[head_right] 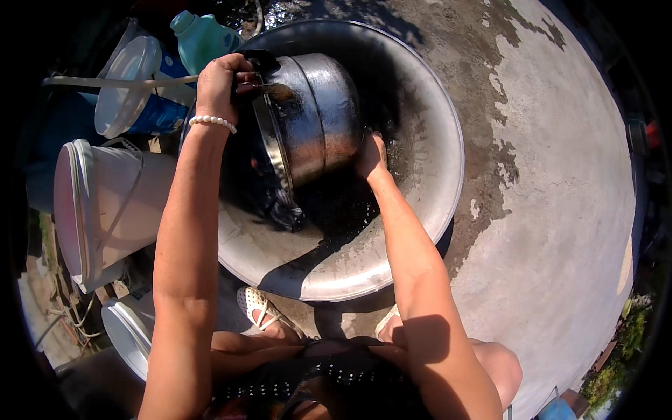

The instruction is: The person carries a metal pot and lid outside, then squats to wash them in a large basin using water from a bucket and a red scoop. The person scrubs the pot's interior and exterior with a dark scrubber and rinses the lid and pot repeatedly.

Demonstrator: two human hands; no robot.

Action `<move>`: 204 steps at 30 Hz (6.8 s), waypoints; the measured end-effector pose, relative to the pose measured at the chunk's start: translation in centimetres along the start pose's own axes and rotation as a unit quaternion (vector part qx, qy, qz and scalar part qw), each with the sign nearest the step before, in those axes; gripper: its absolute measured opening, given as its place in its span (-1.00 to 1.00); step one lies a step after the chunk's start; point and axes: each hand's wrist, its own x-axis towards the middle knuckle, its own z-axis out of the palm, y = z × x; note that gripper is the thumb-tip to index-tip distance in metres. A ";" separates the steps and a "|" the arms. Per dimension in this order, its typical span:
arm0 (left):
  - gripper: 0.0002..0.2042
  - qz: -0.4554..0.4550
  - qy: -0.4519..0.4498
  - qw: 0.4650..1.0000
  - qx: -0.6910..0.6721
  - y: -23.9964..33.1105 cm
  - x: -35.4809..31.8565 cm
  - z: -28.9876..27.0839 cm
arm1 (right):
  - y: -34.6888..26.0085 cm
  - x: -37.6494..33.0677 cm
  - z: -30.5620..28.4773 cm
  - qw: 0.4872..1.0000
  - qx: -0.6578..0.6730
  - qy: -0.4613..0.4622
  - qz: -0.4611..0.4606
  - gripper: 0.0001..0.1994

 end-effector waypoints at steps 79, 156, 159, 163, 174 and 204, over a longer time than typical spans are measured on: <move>-0.36 -0.060 -0.188 0.978 0.070 -0.8 -9.6 -3.4 | -12.3 -10.2 -8.6 0.836 -0.140 0.113 -0.519 -0.65; -0.63 0.186 -0.028 0.973 0.130 -8.1 -9.5 -3.2 | -21.3 -4.8 -5.1 0.909 -0.137 0.035 -0.391 -0.50; -0.65 0.164 -0.013 0.983 0.083 -8.2 -9.3 -2.4 | -23.7 -0.2 -5.2 0.945 -0.119 -0.107 -0.286 -0.61; -0.61 0.194 0.012 0.970 0.148 -8.9 -10.4 -2.5 | -23.3 2.2 -6.7 0.960 -0.106 -0.218 -0.143 -0.62; -0.64 0.144 -0.054 0.982 0.113 -9.5 -10.7 -4.0 | -21.1 -3.9 -5.8 0.910 -0.153 -0.014 -0.385 -0.49; -0.65 0.094 -0.090 0.985 0.117 -9.0 -9.2 -6.7 | -19.5 -5.8 -7.3 0.819 -0.048 0.066 -0.567 -0.86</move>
